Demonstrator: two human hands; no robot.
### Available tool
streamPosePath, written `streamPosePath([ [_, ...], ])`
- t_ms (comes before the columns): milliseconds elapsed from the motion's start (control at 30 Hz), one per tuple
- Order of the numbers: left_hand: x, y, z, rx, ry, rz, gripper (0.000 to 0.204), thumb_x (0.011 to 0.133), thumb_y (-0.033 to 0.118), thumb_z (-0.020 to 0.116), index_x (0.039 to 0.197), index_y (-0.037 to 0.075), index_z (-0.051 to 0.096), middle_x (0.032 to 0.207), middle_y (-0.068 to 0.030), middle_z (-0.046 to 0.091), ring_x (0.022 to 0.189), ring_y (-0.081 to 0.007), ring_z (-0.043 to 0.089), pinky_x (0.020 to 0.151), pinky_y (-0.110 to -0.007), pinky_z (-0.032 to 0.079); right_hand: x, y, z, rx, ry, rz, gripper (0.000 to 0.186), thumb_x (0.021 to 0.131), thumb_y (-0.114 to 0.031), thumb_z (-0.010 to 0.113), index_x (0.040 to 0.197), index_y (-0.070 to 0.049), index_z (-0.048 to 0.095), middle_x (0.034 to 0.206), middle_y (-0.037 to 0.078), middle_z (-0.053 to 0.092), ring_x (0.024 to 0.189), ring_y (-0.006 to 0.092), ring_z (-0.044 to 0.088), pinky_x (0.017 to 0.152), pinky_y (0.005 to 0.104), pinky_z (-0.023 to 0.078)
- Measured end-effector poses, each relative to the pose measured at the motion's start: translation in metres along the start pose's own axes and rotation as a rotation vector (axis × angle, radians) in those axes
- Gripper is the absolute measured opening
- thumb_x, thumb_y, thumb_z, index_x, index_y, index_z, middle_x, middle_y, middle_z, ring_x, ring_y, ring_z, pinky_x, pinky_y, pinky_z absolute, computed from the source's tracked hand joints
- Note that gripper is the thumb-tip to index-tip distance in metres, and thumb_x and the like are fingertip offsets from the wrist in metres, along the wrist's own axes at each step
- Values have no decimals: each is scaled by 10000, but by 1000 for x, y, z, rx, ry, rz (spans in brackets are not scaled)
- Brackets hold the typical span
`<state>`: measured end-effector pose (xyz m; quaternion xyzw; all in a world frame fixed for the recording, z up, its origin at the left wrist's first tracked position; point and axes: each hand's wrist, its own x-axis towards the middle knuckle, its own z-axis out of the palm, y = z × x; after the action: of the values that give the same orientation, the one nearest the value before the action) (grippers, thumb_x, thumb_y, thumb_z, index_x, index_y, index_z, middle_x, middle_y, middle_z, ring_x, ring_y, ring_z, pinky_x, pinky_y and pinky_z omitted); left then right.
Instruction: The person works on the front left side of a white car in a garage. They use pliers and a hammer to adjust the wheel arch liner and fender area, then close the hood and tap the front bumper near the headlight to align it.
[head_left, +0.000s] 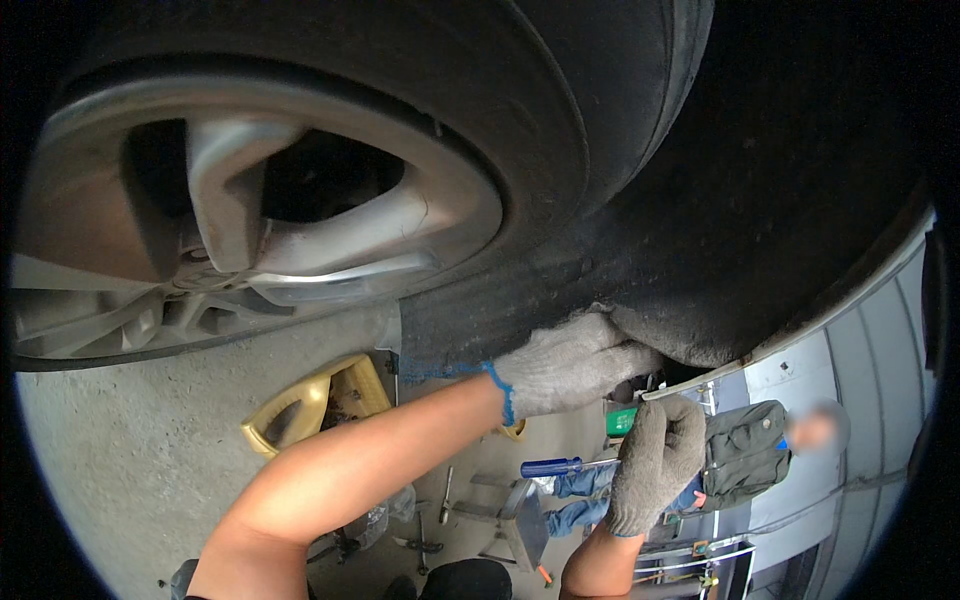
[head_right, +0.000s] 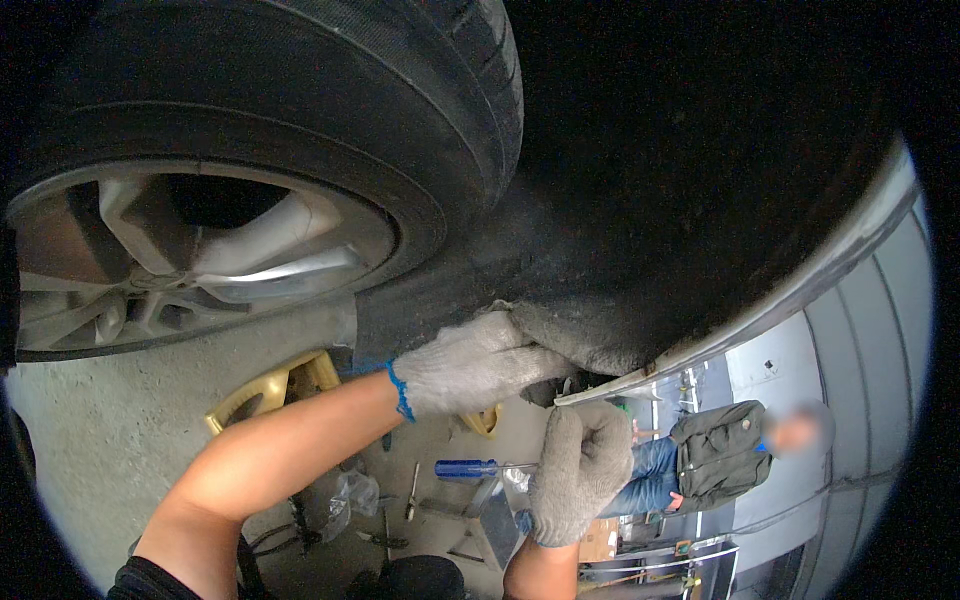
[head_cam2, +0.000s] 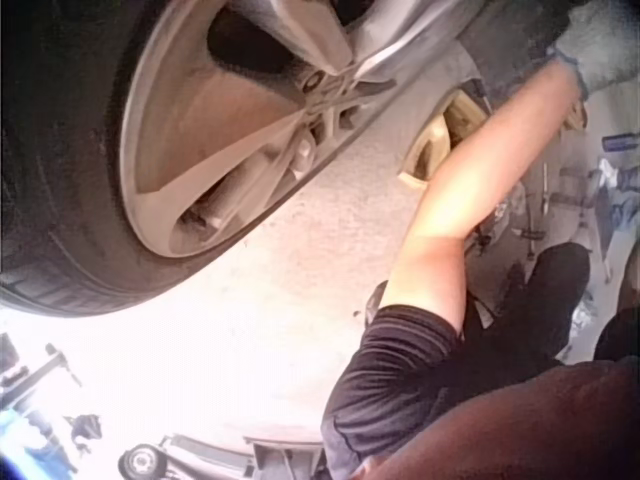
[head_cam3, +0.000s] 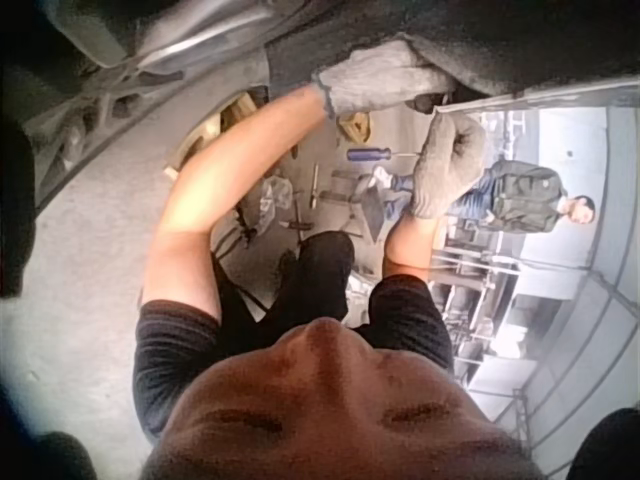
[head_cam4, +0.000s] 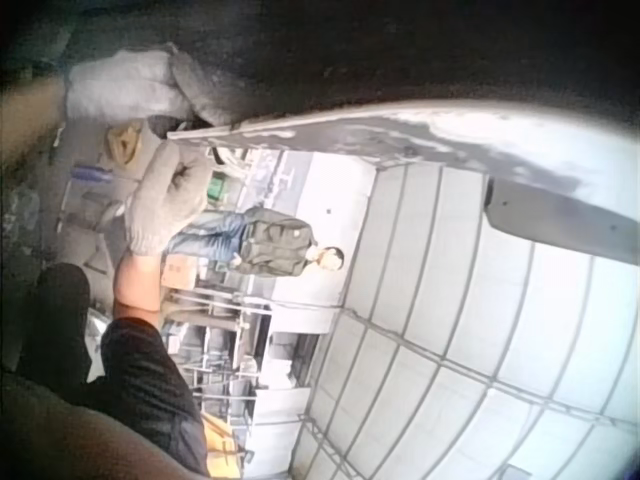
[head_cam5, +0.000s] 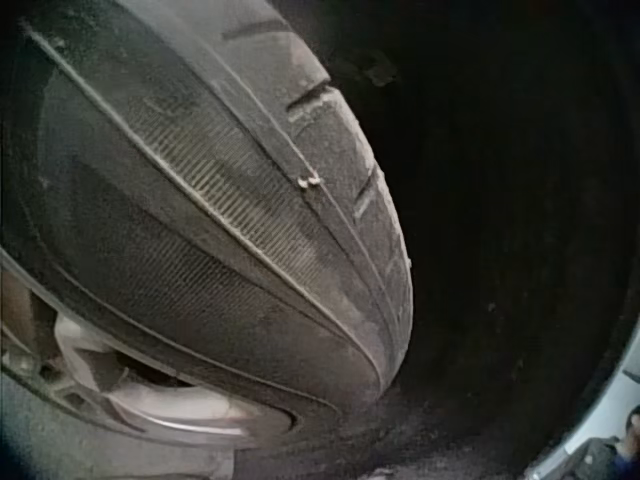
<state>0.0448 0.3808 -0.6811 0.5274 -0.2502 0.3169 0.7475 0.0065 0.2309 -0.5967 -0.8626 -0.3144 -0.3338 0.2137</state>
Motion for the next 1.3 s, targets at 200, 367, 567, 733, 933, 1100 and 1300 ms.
streamPosePath([
  [200,4,-13,9,62,-41,19,326,956,160,553,1262,147,662,1270,-163,637,1116,-344,634,938,-396,525,3,-10,-2,-6,6,-15,107,830,-19,683,793,-5,583,734,45,592,658,113,507,629,284,441],
  [367,-2,-13,4,432,-30,362,329,911,94,562,1222,111,668,1249,-173,638,1117,-346,637,907,-403,544,3,-19,-4,-93,-17,-35,140,772,-27,720,762,-9,582,673,42,580,611,102,507,591,282,436],
  [567,5,-38,16,373,75,478,327,887,96,576,1201,88,668,1253,-183,631,1169,-370,608,972,-415,516,10,-35,7,-151,9,-61,198,820,-13,685,727,3,511,625,17,513,600,98,427,567,290,386],
  [733,7,-29,14,274,24,380,329,908,131,578,1221,106,678,1269,-184,619,1191,-367,584,995,-437,493,8,-33,1,-153,-14,-48,229,823,-15,706,714,-5,505,640,14,532,603,91,437,566,290,392],
  [933,7,-10,10,181,3,216,298,947,178,552,1196,85,688,1214,-186,650,1151,-334,620,923,-417,520,12,-20,-3,-144,-40,-62,229,823,9,727,732,-10,518,661,12,537,619,79,448,567,264,396],
  [1100,7,-7,1,281,-32,284,303,955,254,552,1152,69,688,1101,-189,695,982,-317,689,804,-398,551,14,-30,1,-145,-35,-34,215,788,-76,765,767,2,566,676,108,633,598,147,557,591,322,474],
  [1300,7,34,-2,-358,-73,-442,280,964,186,539,1139,33,696,997,-172,719,859,-254,716,779,-363,582,4,9,7,10,78,-94,153,816,-75,744,787,-20,604,753,96,633,651,167,559,639,323,483],
])
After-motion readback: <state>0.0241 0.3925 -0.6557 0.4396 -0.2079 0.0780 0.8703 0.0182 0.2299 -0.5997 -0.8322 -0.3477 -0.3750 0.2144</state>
